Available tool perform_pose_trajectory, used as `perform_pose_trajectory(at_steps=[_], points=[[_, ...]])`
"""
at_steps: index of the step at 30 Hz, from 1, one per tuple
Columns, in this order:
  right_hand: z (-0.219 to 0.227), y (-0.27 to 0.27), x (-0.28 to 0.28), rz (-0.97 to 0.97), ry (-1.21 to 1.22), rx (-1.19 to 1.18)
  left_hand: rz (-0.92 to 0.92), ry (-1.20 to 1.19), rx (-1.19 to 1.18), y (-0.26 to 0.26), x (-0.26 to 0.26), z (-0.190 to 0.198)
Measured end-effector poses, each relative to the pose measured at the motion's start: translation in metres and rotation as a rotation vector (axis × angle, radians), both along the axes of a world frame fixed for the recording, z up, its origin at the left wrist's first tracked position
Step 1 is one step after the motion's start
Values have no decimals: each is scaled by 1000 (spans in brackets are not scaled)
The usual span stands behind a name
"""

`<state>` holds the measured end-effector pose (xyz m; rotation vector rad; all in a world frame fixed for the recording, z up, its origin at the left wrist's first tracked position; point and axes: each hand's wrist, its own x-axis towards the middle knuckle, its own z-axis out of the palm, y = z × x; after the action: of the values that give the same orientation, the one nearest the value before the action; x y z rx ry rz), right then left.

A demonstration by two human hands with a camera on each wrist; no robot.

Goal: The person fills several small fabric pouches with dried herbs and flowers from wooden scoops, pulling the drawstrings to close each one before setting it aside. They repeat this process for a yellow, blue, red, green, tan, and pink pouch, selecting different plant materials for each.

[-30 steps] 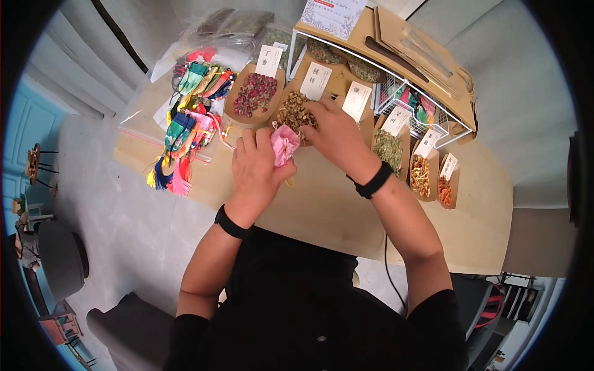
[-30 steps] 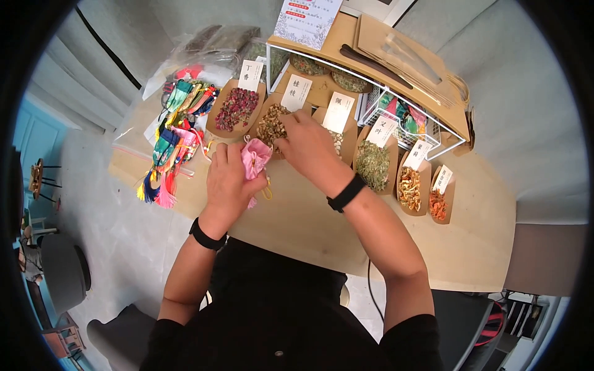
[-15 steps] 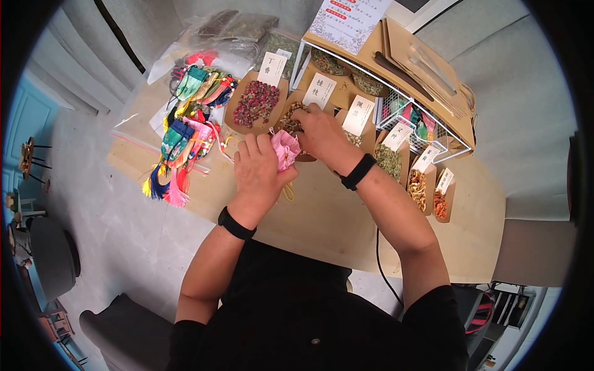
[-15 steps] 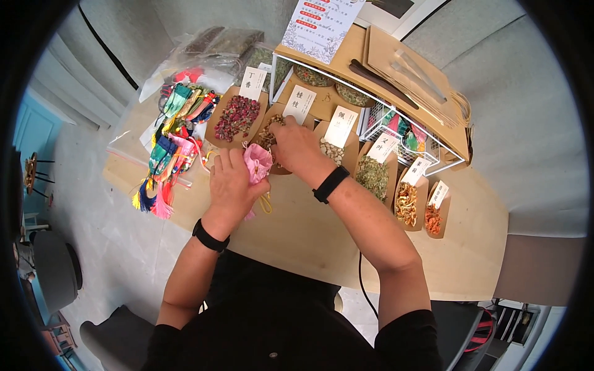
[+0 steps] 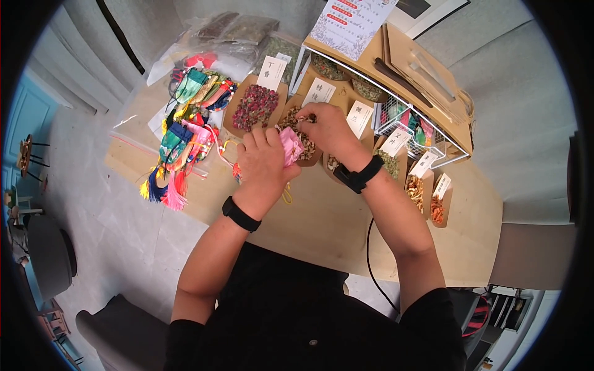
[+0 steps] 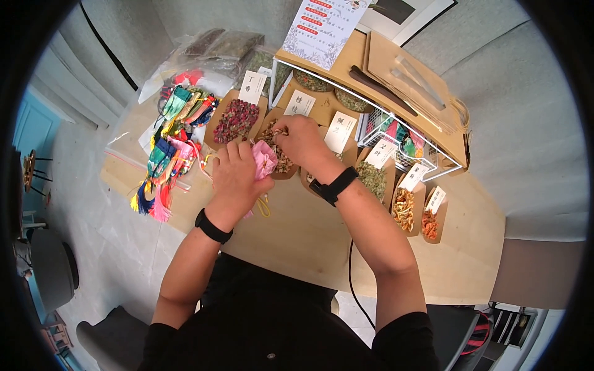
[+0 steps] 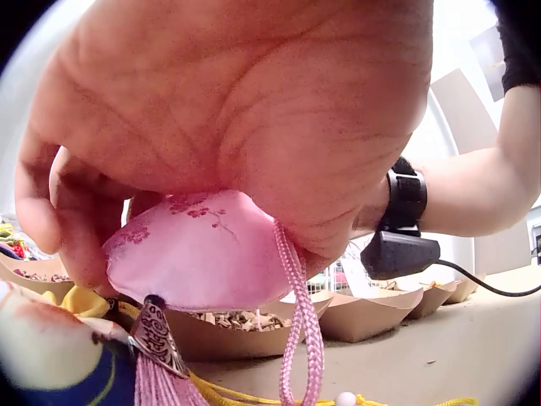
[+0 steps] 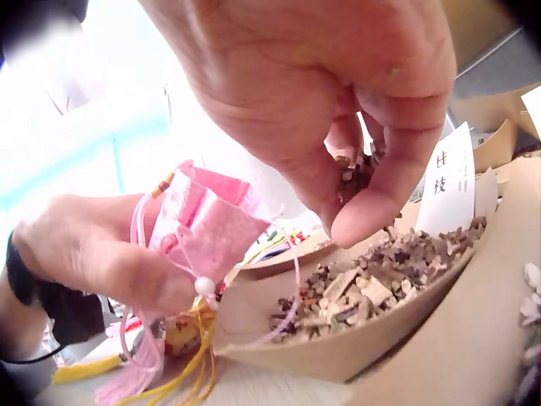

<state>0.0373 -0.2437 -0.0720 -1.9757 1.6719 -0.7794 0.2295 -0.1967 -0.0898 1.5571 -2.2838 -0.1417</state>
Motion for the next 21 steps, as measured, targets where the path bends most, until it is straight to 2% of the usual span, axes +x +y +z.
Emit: perform_pose_trajectory(at_steps=[3,15,18,21], points=[[20,1,2,-60,-116,179,11,-15,17,-7,-5,-1],[44,-2,-2,86,-50,280,28,27,-14,-12,-19,-7],[37,-5,-6,137,-109,273,31,36,-34,-12,-20,-5],[47,-5,-4,132,-174,401,35,23,-27,-12,-21,-6]])
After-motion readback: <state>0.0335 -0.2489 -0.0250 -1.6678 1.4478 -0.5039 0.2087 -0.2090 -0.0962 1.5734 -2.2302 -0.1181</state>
